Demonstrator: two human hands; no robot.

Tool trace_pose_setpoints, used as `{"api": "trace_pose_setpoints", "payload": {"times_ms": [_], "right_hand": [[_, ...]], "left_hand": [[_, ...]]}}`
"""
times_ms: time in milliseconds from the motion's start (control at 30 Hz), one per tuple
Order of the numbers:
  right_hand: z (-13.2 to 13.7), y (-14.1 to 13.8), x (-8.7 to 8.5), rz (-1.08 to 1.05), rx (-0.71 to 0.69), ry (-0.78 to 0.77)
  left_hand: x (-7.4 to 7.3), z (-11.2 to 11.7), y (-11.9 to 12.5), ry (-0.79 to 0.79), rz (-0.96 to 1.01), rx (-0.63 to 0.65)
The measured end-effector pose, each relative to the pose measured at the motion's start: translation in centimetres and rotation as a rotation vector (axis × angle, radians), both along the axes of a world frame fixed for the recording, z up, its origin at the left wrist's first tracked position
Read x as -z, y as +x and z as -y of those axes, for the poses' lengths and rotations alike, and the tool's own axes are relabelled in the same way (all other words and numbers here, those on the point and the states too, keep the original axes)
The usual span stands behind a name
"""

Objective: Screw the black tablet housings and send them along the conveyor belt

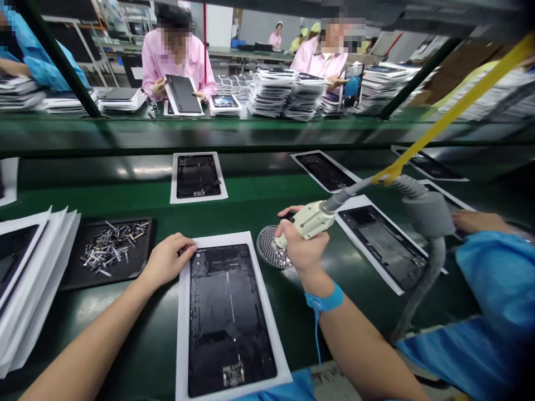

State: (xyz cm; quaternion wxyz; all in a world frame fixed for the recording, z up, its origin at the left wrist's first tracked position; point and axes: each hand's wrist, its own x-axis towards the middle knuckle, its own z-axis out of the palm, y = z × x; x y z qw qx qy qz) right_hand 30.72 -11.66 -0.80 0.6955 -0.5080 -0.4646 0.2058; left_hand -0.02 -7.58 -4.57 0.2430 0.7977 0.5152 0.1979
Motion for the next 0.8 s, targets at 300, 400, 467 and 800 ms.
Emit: {"api": "trace_pose_setpoints", "payload": {"times_ms": [300,400,467,800], "right_hand": [[0.2,0.4,0.4,0.036,0.027,-0.001],[0.2,0.4,0.6,0.028,0.032,0.001],[0.1,0.3,0.6,0.013,0.031,0.004],[0.0,0.4,1.2,-0.015,0.025,0.01]], "left_hand": [[0.4,-0.3,-0.1,0.019,-0.012,0.073],[0.4,-0.3,-0.1,0.025,-0.012,0.08],[0.4,-0.2,-0.1,0.03,-0.009,0.085],[0.5,-0.3,-0.1,0.035,0.007,0.097]]}}
